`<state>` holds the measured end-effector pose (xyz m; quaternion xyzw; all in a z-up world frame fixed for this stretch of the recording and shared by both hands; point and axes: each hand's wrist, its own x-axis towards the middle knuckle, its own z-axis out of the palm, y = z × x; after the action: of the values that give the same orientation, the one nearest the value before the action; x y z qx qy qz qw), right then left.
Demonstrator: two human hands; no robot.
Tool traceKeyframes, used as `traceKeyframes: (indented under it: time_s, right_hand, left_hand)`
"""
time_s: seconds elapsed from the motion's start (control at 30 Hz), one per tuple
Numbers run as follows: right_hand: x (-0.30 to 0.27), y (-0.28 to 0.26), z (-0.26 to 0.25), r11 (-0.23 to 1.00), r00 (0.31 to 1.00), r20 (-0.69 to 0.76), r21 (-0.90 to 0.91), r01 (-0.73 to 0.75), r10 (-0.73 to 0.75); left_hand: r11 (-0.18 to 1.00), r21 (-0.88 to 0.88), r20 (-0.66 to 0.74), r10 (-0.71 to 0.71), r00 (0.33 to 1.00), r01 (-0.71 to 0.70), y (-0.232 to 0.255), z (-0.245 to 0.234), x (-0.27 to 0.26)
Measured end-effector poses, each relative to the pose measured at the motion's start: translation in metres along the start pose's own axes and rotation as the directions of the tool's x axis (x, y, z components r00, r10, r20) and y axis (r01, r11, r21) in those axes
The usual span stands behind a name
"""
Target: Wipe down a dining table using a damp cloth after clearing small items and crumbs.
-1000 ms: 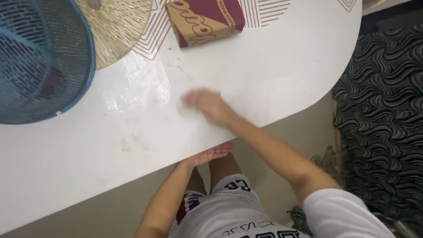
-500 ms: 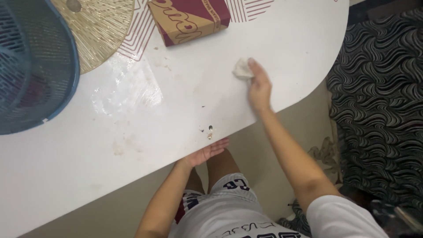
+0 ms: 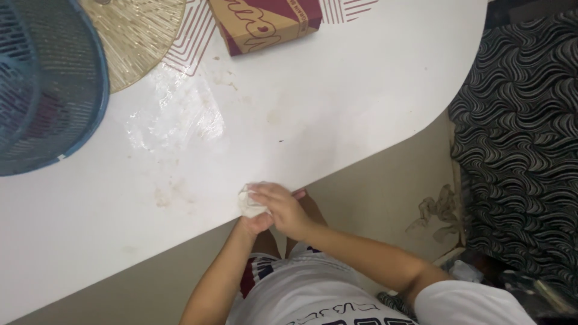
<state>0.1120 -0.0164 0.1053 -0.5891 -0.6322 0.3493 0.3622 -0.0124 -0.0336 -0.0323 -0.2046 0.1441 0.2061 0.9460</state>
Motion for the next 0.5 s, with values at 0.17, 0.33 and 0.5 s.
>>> traceKeyframes:
  time_s: [0.17,0.33,0.5]
  right_hand:
    - [0.05,0.004,-0.01,0.97,0.986,0.007,0.18,-0.163,0.164]
    - [0.107,0.017,0.036,0.992,0.991,0.06,0.045,0.121,-0.124]
    - [0.085,0.009,0.048,0.903,0.771,0.484,0.107,0.417,-0.414]
  left_hand:
    - [0.999,0.03,-0.057,-0.03,0.998,0.032,-0.002,-0.012,-0.003]
    - [0.986,0.132,-0.091,-0.094,0.991,0.105,-0.003,-0.014,-0.007]
    - [0.939,0.337,-0.052,-0.05,0.997,0.064,-0.003,-0.045,-0.001]
